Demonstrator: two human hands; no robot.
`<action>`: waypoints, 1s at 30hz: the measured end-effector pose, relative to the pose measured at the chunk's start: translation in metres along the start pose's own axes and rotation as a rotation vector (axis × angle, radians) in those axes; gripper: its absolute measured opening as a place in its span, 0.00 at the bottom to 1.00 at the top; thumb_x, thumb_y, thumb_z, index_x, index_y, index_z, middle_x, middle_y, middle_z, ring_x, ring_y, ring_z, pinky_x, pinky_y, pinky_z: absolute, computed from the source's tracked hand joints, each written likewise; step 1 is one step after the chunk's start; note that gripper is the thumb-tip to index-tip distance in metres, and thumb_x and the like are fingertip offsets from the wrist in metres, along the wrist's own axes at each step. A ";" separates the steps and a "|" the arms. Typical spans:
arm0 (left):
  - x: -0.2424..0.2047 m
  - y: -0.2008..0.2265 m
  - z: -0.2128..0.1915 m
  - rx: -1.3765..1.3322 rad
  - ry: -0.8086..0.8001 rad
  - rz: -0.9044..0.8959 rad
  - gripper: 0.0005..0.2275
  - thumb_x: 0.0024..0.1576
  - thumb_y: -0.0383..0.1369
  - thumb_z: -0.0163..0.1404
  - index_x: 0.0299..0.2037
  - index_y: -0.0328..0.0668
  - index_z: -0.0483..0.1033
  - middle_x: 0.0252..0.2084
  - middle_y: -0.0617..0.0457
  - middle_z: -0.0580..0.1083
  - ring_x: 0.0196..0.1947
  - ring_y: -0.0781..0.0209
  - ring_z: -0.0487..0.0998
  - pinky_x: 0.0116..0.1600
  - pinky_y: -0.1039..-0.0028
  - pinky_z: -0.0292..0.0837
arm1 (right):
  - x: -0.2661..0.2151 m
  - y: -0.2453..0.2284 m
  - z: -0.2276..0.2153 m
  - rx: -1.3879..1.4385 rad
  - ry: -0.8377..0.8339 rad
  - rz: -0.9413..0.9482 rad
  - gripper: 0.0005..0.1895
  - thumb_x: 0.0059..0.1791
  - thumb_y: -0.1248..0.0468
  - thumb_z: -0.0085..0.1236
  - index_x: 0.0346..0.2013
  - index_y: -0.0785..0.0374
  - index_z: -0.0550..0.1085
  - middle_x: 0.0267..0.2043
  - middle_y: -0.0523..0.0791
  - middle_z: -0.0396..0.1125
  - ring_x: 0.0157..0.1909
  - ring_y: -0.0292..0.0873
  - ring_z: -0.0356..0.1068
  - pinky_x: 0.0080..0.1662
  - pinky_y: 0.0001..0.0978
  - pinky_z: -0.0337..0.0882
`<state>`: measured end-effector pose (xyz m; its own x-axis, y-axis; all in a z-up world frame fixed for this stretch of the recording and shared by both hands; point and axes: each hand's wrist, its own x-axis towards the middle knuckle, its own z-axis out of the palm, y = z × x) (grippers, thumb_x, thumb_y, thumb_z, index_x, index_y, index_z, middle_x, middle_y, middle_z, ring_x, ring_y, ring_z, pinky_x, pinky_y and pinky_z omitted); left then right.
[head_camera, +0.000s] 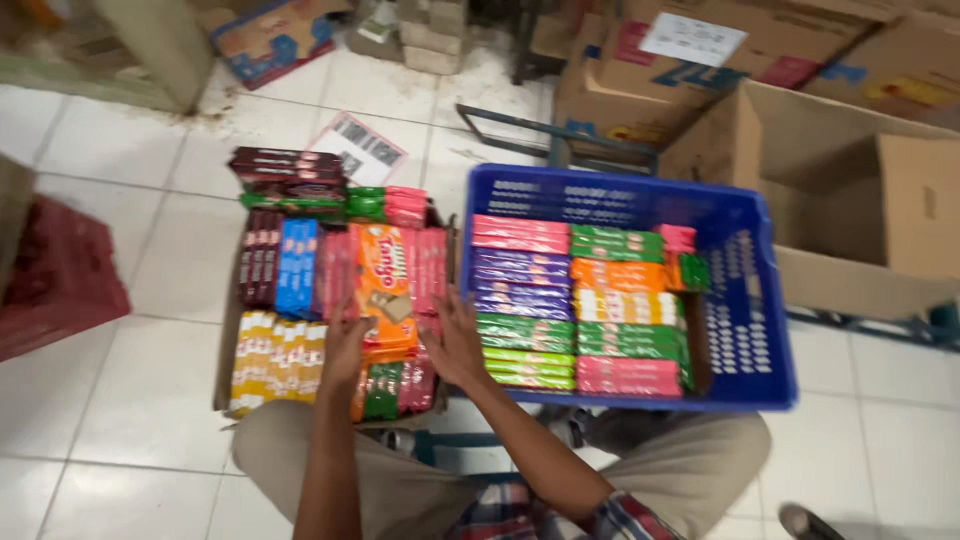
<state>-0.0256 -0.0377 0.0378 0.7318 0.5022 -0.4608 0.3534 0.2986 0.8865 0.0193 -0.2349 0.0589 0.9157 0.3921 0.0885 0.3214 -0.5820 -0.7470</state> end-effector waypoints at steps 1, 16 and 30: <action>-0.029 0.026 0.012 0.007 -0.022 -0.005 0.36 0.54 0.32 0.58 0.76 0.49 0.58 0.51 0.40 0.68 0.45 0.52 0.73 0.39 0.62 0.79 | 0.002 -0.005 -0.014 -0.007 0.014 0.017 0.29 0.52 0.51 0.54 0.66 0.58 0.67 0.71 0.61 0.55 0.74 0.71 0.48 0.74 0.63 0.42; -0.162 -0.031 0.222 0.099 -0.510 0.069 0.34 0.55 0.26 0.40 0.78 0.47 0.52 0.74 0.38 0.56 0.63 0.45 0.64 0.60 0.61 0.72 | -0.058 0.154 -0.211 1.110 0.472 0.469 0.60 0.37 0.71 0.74 0.78 0.53 0.51 0.48 0.57 0.72 0.43 0.49 0.78 0.44 0.42 0.81; -0.150 -0.144 0.237 1.229 -0.107 1.407 0.21 0.53 0.61 0.42 0.38 0.59 0.79 0.37 0.59 0.76 0.35 0.57 0.77 0.41 0.64 0.71 | -0.075 0.291 -0.347 -0.120 0.523 0.831 0.42 0.35 0.48 0.76 0.58 0.50 0.66 0.51 0.49 0.72 0.57 0.57 0.73 0.58 0.53 0.72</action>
<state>-0.0480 -0.3482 -0.0108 0.8340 -0.2313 0.5009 -0.3307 -0.9363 0.1183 0.1278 -0.6808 0.0639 0.8431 -0.5212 -0.1328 -0.4764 -0.6090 -0.6341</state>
